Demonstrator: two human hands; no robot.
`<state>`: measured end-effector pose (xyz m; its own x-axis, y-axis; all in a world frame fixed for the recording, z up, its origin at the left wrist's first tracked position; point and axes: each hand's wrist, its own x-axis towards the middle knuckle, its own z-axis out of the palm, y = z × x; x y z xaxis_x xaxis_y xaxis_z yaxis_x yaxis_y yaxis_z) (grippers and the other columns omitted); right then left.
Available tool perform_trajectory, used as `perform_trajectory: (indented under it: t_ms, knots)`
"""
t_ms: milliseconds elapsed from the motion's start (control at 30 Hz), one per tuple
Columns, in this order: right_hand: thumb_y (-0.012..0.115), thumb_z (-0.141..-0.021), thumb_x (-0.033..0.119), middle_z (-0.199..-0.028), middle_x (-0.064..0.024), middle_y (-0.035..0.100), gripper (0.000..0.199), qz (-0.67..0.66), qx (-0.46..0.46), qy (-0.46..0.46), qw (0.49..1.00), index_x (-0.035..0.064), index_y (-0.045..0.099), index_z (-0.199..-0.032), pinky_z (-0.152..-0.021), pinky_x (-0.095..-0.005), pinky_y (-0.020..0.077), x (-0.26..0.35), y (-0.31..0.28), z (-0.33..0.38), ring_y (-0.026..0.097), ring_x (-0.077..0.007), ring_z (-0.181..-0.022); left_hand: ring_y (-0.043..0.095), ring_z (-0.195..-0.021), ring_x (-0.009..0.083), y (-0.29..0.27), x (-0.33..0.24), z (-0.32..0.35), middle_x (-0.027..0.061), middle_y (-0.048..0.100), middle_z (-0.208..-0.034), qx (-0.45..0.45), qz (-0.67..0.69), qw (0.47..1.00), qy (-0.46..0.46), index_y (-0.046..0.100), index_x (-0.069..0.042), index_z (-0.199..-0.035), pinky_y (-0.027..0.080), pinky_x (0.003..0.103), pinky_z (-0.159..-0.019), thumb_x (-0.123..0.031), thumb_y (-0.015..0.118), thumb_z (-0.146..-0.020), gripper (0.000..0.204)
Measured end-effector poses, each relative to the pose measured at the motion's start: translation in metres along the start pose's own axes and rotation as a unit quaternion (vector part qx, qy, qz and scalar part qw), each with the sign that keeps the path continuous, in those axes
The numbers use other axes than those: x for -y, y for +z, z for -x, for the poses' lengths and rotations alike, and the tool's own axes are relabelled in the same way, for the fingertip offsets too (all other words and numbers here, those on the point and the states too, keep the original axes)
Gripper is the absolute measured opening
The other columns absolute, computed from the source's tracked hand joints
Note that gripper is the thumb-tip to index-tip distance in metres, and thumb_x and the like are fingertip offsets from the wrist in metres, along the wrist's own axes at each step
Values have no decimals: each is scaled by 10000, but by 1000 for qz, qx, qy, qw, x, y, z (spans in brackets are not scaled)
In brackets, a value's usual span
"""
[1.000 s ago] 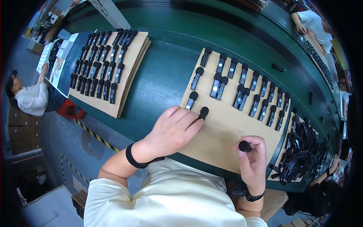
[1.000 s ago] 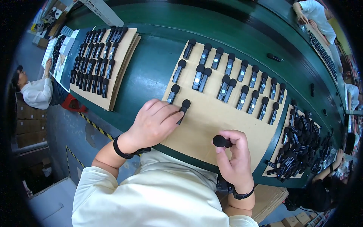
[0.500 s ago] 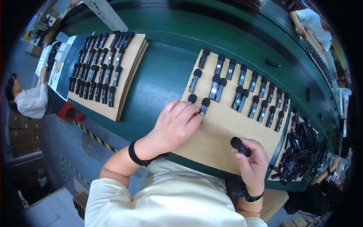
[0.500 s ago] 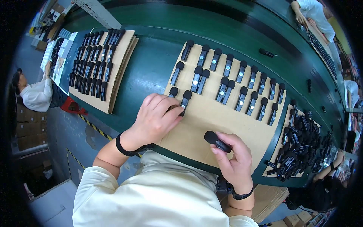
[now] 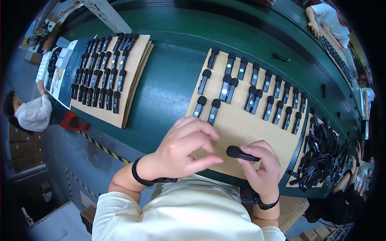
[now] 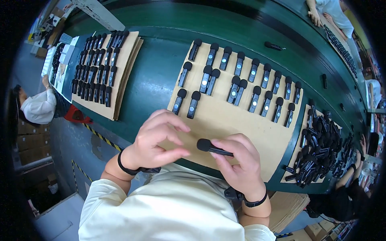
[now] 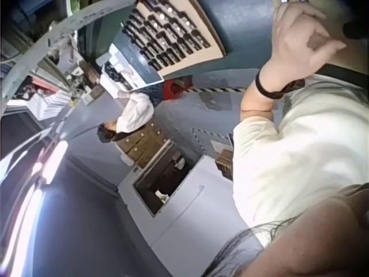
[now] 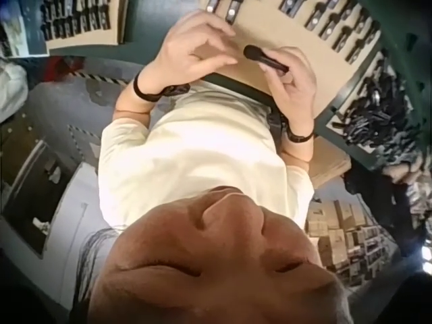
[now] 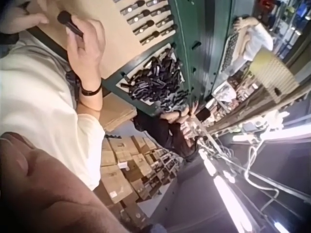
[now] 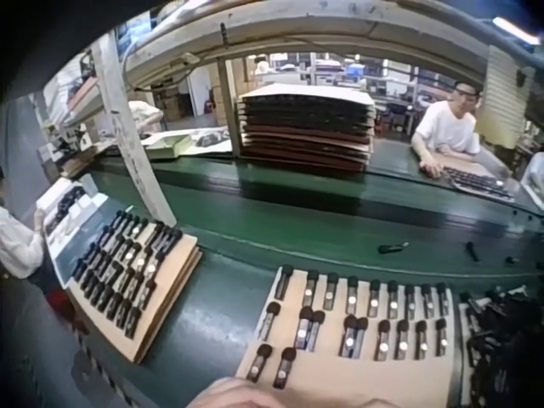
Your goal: Assembling small electronic components by placing them onto a template board at a factory workstation.
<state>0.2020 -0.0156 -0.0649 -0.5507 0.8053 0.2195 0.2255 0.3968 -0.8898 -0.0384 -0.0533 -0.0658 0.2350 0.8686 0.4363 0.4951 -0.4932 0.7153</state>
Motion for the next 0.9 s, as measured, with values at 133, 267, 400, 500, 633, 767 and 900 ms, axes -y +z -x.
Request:
perform_trajectory:
  t_ms: [133, 267, 400, 500, 633, 767, 900]
  knots:
    - [735, -767, -54, -893, -116, 633, 294, 38, -3, -80, 996, -9, 641, -1042, -672, -275, 474, 1, 6, -6, 601, -190, -778, 648, -852, 267, 12, -11, -7, 113, 676, -961, -2, 86, 996, -39, 678, -30, -1023, 486, 417, -844, -144, 816, -745, 330]
    - [755, -748, -34, -891, -127, 637, 302, 17, -32, -84, 996, -16, 639, -1027, -651, -282, 472, 8, 7, -5, 598, -211, -764, 662, -822, 264, 19, -12, -7, 107, 687, -878, 1, 92, 996, -7, 681, -24, -1025, 492, 425, -874, -127, 809, -747, 323]
    - [764, -737, -19, -893, -131, 639, 304, 10, -40, -92, 995, -18, 637, -1013, -644, -287, 471, 7, 4, -3, 597, -216, -762, 657, -766, 254, 21, -15, -9, 86, 686, -815, -22, 63, 998, 20, 682, -34, -1012, 494, 431, -880, -110, 801, -744, 303]
    - [761, -733, -20, -892, -131, 640, 303, 16, -41, -108, 993, -16, 638, -1011, -643, -288, 470, 4, 3, -3, 595, -214, -760, 653, -754, 249, 22, -17, -10, 77, 684, -812, -22, 48, 998, 25, 682, -41, -1003, 494, 437, -884, -105, 796, -744, 289]
    - [760, -723, -32, -896, -124, 647, 314, 17, -46, -123, 991, -3, 643, -1013, -637, -303, 473, 4, 4, -5, 600, -222, -744, 646, -740, 240, 21, -17, -10, 69, 681, -811, -19, 29, 999, 40, 681, -48, -989, 495, 441, -887, -103, 794, -742, 278]
    - [766, -711, -39, -900, -118, 654, 329, 17, -48, -126, 991, 6, 648, -1014, -627, -316, 477, 4, 4, -6, 606, -232, -729, 645, -743, 237, 22, -17, -10, 66, 679, -808, -27, 27, 998, 41, 679, -48, -984, 495, 448, -887, -106, 792, -743, 273]
    - [746, -716, -42, -886, -125, 636, 311, 18, -44, -129, 990, -10, 645, -1009, -638, -283, 468, 3, 3, -5, 590, -213, -752, 645, -746, 236, 23, -17, -11, 66, 679, -810, -31, 20, 998, 49, 675, -47, -987, 495, 451, -889, -105, 787, -745, 273]
